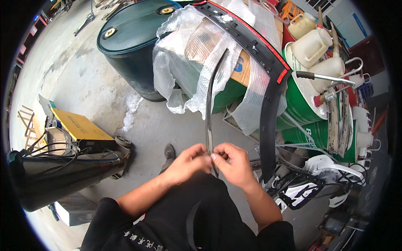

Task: The person removes a black rubber weather stripping from a car bumper and then installs a new piece of weather stripping onto the same bumper. The person works by hand, pressing the new strip into place along the bumper's edge.

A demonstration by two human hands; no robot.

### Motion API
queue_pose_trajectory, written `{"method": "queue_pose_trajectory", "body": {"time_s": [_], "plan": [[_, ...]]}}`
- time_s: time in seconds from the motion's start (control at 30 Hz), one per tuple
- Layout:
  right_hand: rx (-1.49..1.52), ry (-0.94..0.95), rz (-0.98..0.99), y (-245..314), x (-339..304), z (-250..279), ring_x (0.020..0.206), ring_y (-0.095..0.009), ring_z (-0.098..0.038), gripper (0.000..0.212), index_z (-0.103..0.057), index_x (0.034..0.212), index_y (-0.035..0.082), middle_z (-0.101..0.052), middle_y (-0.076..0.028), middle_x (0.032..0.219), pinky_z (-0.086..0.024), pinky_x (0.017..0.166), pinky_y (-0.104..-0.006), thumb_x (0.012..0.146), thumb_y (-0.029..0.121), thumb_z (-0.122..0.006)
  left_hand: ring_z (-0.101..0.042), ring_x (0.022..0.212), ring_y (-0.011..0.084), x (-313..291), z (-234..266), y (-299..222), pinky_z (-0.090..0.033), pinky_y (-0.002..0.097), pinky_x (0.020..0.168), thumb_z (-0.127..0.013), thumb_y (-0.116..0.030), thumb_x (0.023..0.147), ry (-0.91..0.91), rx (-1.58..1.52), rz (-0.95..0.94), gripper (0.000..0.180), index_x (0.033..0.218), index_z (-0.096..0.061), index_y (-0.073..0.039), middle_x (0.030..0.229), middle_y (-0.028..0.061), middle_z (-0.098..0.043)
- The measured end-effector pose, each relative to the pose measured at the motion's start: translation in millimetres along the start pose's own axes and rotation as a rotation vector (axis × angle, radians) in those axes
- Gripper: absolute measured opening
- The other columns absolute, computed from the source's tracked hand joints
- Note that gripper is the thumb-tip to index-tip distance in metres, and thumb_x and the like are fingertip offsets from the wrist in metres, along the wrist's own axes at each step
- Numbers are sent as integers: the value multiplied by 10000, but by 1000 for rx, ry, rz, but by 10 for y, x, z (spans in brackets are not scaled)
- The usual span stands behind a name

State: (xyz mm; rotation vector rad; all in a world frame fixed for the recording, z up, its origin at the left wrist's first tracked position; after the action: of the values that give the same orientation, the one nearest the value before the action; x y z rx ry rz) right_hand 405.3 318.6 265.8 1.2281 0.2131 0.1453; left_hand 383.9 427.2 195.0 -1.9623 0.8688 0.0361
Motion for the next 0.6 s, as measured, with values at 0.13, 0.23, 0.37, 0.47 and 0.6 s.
{"method": "queue_pose_trajectory", "body": {"time_s": [0.13,0.23,0.37,0.47,0.6], "plan": [[-121,19,110,88,-69,-14,644,-143,-587,95,-623,894,-18,-605,-80,770,-451,568,-280,852,29,-694,-592,766,102,270,241,53,-509,273,694,-591,-174,981,-76,-311,33,132,1009,-620,-48,889,25,-642],[-210,7,152,34,-124,33,638,-198,-596,92,-622,887,-6,-597,-88,781,-459,566,-312,846,35,-693,-601,754,101,352,121,31,-511,246,695,-572,-168,984,-1,-361,72,236,1160,-618,-18,980,53,-670],[-336,-32,202,19,-208,159,641,-294,-603,102,-623,886,17,-589,-110,797,-470,573,-376,828,51,-699,-596,734,82,544,109,53,-509,232,678,-587,-150,979,-39,-268,50,226,1148,-634,-7,996,55,-686],[-359,-20,143,-129,-273,239,645,-225,-598,100,-610,882,-10,-593,-100,815,-470,585,-322,833,29,-688,-605,725,78,630,76,50,-518,234,673,-593,-137,977,-39,-144,63,229,1150,-641,5,1009,58,-696],[-221,-29,48,-253,-278,316,661,-176,-601,94,-599,891,-22,-592,-93,828,-478,606,-289,837,10,-669,-620,711,81,676,16,51,-537,225,677,-588,-134,976,-7,-111,67,292,1209,-620,40,1049,87,-707]]}}
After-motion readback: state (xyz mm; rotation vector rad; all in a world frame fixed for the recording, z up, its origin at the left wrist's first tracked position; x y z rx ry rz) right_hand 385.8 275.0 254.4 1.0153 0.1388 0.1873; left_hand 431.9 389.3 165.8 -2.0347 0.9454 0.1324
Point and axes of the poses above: each hand's wrist, its own x-axis towards the middle knuckle, its own z-axis out of the back of the hand, y = z × x, the point moved 10 cm from there along x, towards the middle knuckle
